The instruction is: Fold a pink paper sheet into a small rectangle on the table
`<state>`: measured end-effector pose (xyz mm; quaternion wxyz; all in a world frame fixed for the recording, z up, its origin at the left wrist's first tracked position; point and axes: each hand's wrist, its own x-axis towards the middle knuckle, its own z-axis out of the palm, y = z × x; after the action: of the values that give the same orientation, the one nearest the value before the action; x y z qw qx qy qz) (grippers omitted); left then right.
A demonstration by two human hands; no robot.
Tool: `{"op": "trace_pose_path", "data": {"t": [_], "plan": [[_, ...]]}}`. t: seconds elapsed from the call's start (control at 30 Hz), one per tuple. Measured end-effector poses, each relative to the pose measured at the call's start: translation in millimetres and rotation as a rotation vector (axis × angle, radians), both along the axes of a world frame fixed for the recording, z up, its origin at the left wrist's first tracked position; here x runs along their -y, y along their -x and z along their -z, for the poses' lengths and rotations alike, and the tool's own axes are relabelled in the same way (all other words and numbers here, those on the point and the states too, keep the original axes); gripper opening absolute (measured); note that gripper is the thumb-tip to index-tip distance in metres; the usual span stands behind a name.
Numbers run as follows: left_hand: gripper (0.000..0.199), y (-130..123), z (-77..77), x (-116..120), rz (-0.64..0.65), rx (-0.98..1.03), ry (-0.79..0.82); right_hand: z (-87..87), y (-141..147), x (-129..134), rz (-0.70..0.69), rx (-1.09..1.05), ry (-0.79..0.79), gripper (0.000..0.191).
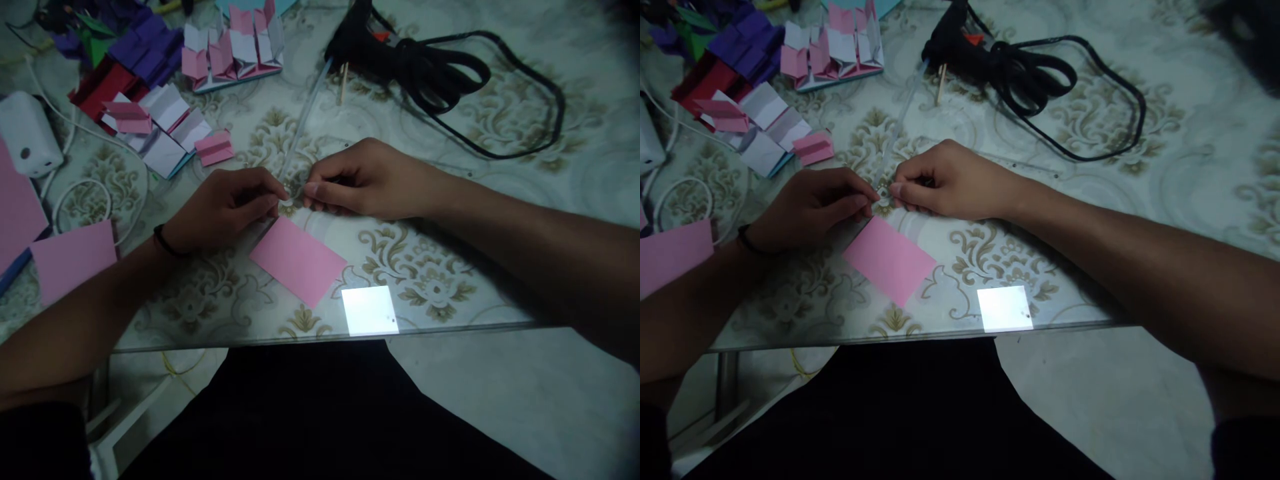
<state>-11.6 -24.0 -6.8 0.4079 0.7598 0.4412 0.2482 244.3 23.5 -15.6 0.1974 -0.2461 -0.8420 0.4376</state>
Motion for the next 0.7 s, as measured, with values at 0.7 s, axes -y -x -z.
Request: {"op": "trace_pose_path", "data": {"t": [0.7], "plan": [[0.013,-0.4,-0.9,-0.1,-0.007,-0.006,-0.001,-0.2,-0.1,-0.2,-0.011,-0.018,0.001,0.033]]}}
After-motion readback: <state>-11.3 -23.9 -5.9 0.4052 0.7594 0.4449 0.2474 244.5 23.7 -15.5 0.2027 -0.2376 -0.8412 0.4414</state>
